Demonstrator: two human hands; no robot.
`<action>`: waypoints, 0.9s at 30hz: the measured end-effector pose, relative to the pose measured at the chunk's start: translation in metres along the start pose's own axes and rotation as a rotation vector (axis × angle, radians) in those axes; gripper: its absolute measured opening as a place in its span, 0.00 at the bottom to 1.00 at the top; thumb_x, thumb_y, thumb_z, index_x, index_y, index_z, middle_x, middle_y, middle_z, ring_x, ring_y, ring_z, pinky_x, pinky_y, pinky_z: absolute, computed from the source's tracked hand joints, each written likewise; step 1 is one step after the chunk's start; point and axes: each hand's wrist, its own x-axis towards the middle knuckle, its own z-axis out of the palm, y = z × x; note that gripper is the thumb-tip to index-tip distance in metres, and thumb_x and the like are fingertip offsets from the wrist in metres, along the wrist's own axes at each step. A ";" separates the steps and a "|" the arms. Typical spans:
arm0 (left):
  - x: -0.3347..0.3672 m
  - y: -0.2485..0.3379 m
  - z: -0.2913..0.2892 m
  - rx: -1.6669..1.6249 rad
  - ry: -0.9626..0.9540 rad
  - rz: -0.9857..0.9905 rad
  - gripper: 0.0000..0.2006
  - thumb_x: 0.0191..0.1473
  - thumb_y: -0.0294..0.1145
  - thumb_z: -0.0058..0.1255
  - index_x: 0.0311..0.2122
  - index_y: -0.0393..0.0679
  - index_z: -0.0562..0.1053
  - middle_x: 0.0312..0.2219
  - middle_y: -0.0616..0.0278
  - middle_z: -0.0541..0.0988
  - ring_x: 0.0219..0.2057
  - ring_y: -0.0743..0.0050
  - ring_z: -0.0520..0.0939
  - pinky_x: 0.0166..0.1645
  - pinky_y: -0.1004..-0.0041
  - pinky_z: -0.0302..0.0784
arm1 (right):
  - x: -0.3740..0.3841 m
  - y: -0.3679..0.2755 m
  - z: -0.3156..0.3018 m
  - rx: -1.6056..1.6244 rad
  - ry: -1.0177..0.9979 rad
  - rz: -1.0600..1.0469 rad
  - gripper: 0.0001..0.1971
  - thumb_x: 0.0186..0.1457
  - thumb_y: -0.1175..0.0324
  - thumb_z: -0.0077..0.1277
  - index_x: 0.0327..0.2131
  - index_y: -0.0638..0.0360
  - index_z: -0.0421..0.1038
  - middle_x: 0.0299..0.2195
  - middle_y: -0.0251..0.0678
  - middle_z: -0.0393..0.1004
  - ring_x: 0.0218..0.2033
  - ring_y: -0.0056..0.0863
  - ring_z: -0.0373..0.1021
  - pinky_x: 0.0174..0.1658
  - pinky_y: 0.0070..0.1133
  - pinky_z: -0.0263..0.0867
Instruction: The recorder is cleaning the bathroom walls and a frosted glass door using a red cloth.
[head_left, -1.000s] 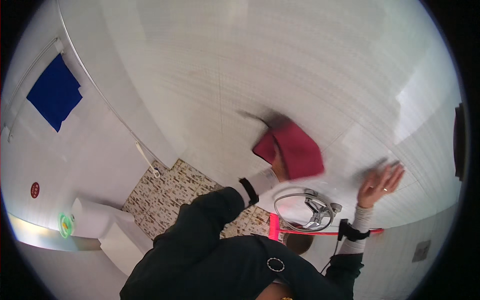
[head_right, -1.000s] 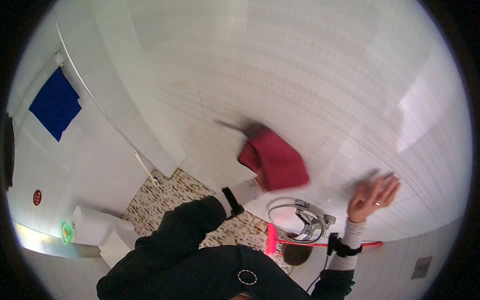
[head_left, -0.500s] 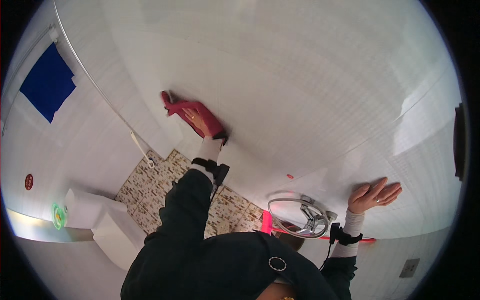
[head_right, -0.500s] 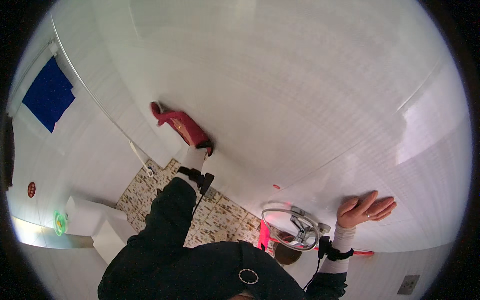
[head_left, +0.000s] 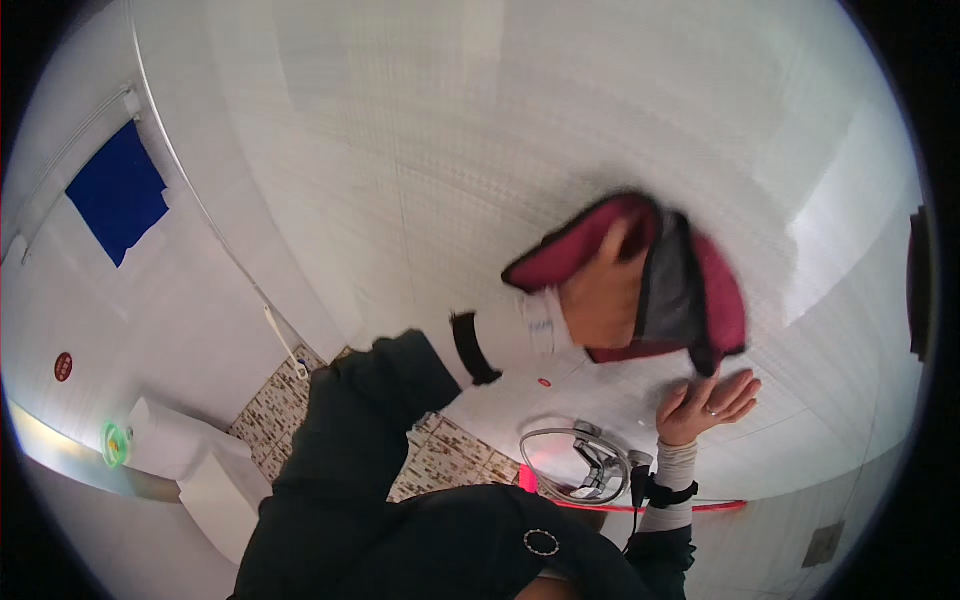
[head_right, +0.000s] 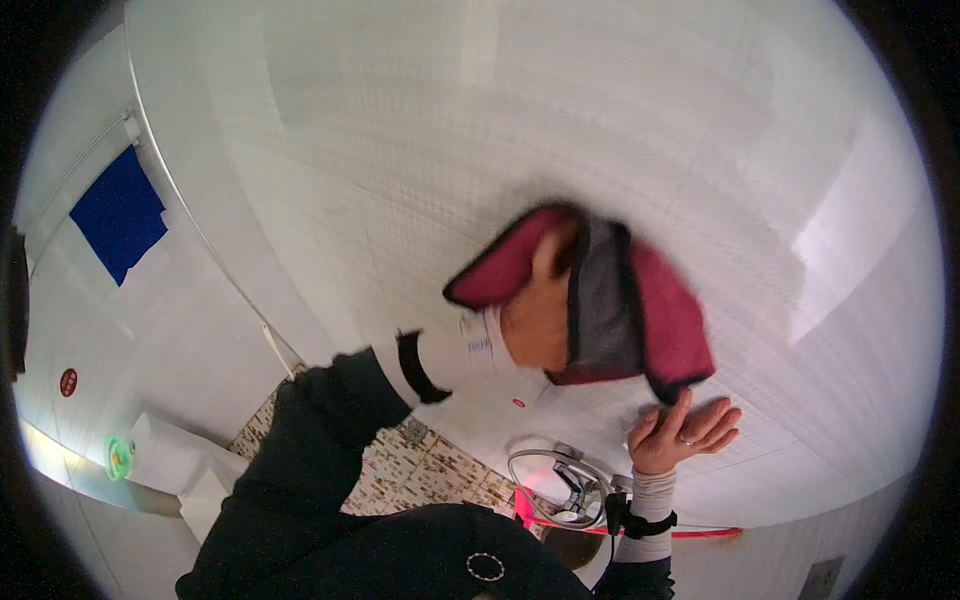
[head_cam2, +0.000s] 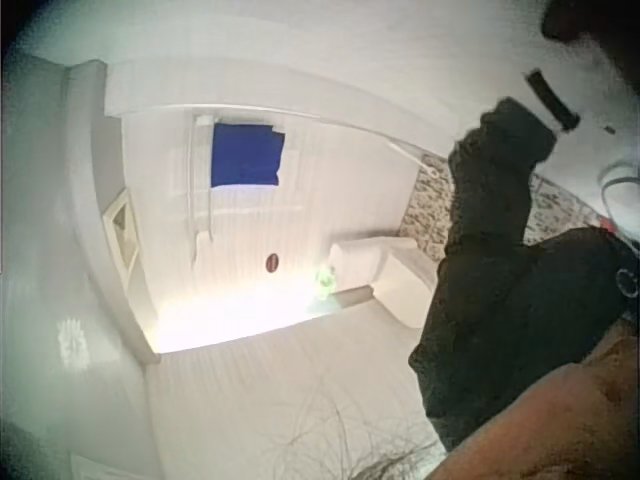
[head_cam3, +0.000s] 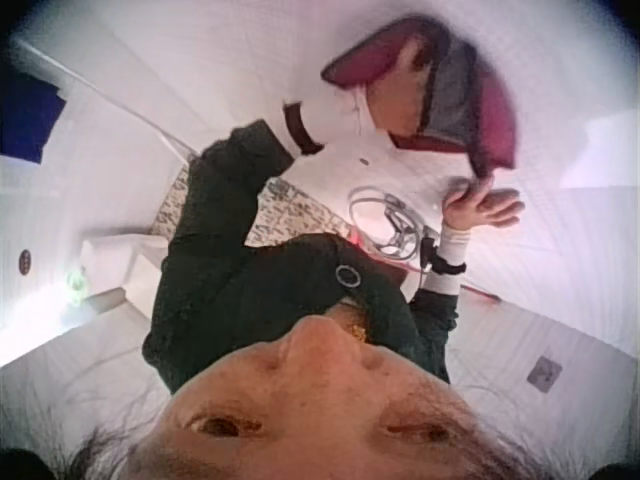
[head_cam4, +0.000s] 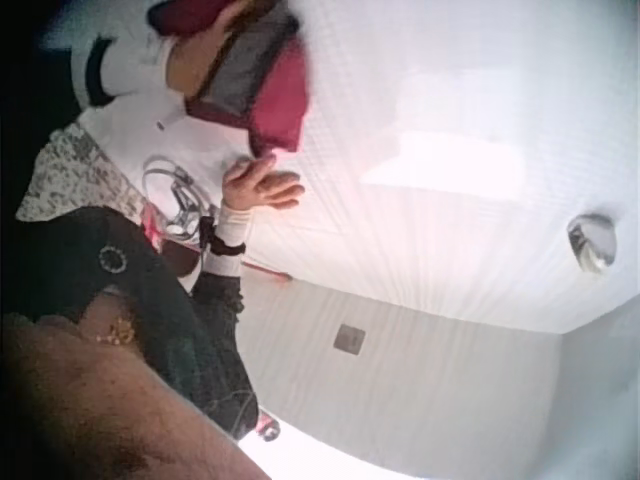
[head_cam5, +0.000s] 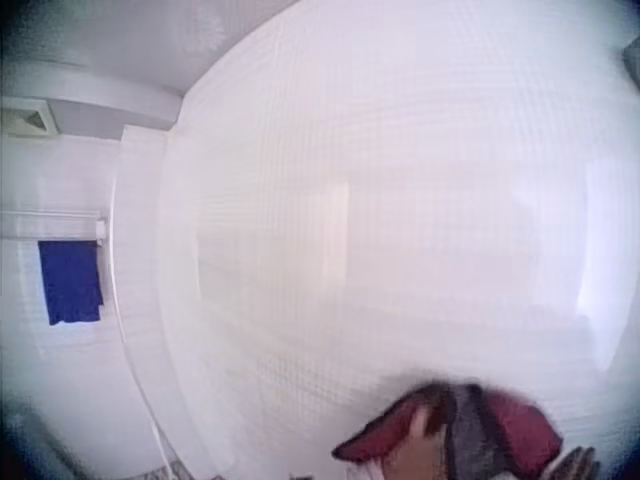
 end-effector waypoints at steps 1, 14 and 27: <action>0.028 -0.006 -0.012 -0.029 0.042 0.020 0.36 0.44 0.66 0.48 0.52 0.48 0.68 0.54 0.50 0.66 0.59 0.45 0.58 0.56 0.32 0.36 | 0.000 0.004 -0.001 0.000 0.012 -0.017 0.25 0.60 0.54 0.34 0.59 0.52 0.57 0.63 0.57 0.43 0.64 0.60 0.36 0.61 0.52 0.27; 0.072 -0.109 -0.129 0.281 0.545 -0.643 0.38 0.53 0.60 0.44 0.57 0.34 0.58 0.59 0.39 0.55 0.58 0.34 0.55 0.61 0.46 0.42 | -0.001 0.000 -0.003 0.027 -0.029 0.035 0.23 0.57 0.57 0.38 0.55 0.50 0.65 0.63 0.53 0.46 0.64 0.57 0.37 0.62 0.49 0.25; 0.153 0.018 -0.045 0.272 0.364 0.341 0.30 0.31 0.65 0.56 0.36 0.52 0.79 0.43 0.50 0.75 0.58 0.33 0.56 0.57 0.24 0.30 | 0.003 0.008 -0.010 0.046 0.033 0.021 0.22 0.59 0.55 0.39 0.56 0.48 0.65 0.63 0.46 0.49 0.64 0.50 0.42 0.64 0.44 0.30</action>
